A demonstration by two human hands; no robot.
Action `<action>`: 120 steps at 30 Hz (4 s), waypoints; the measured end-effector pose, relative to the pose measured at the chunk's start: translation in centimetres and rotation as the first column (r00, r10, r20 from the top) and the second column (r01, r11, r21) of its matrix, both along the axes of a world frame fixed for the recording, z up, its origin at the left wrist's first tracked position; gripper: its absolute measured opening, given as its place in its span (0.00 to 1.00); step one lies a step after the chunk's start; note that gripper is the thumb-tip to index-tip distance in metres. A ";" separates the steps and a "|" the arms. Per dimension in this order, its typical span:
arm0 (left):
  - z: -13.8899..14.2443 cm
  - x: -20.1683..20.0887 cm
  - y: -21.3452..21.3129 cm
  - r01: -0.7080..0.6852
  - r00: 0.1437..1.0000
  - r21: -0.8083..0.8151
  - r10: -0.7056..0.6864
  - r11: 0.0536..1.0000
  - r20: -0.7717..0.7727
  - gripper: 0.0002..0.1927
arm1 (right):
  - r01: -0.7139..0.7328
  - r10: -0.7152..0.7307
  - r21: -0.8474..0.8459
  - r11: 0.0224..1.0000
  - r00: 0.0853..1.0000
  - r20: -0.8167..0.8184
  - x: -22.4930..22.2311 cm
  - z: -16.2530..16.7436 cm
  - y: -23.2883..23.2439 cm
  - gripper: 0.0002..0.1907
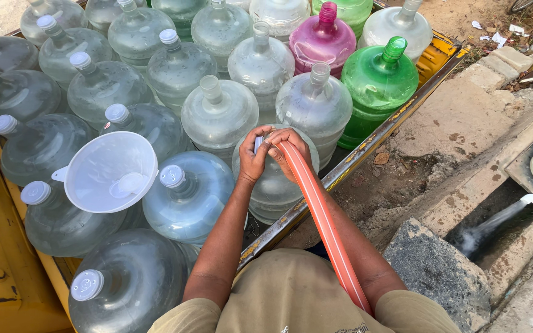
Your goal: The person sits on the edge of a truck bed loaded with empty water dispenser jugs and holds an orange hose, filling the jugs with water. They occasionally reposition the hose and touch a jug cap while the water flows.
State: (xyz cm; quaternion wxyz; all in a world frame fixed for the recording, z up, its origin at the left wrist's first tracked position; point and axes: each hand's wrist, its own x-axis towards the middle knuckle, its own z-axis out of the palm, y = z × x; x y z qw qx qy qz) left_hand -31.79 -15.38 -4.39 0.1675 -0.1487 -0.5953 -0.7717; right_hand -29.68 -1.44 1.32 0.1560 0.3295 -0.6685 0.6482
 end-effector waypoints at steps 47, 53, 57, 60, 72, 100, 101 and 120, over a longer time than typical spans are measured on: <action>0.6 -0.6 -0.2 0.002 1.000 0.007 -0.002 1.000 0.022 0.16 | -0.016 0.016 -0.004 1.000 0.999 0.042 -0.9 -0.3 -0.2 0.14; 0.5 -0.4 -0.4 0.015 1.000 0.015 -0.015 1.000 0.027 0.16 | -0.003 0.003 0.003 1.000 1.000 0.029 -0.6 -0.1 -0.4 0.14; 0.5 -0.3 -0.3 0.014 1.000 0.016 -0.014 1.000 0.023 0.16 | 0.000 0.000 0.004 1.000 1.000 0.027 -0.6 -0.1 -0.3 0.15; 0.6 -0.5 -0.2 0.013 1.000 0.015 -0.013 1.000 0.020 0.16 | 0.001 -0.002 0.010 1.000 1.000 0.025 -0.8 -0.1 -0.2 0.15; 0.8 -1.0 -0.3 0.021 0.999 0.027 -0.021 0.999 0.024 0.16 | -0.011 0.011 0.007 1.000 0.999 0.042 -1.4 -0.2 -0.3 0.15; 0.0 -5.9 -1.3 0.000 0.998 -0.006 -0.001 1.000 -0.063 0.16 | -0.030 0.028 0.027 0.999 0.999 0.043 -6.4 -0.6 -1.0 0.16; 0.0 -6.0 -1.4 0.015 1.000 0.005 -0.015 1.000 -0.010 0.16 | -0.041 0.040 0.014 0.999 0.998 0.057 -6.7 -0.7 -1.0 0.16; -0.3 -7.8 -1.3 -0.154 0.987 -0.085 0.148 0.984 -0.068 0.10 | -0.106 0.113 -0.070 0.992 0.988 0.107 -8.8 0.2 -1.4 0.17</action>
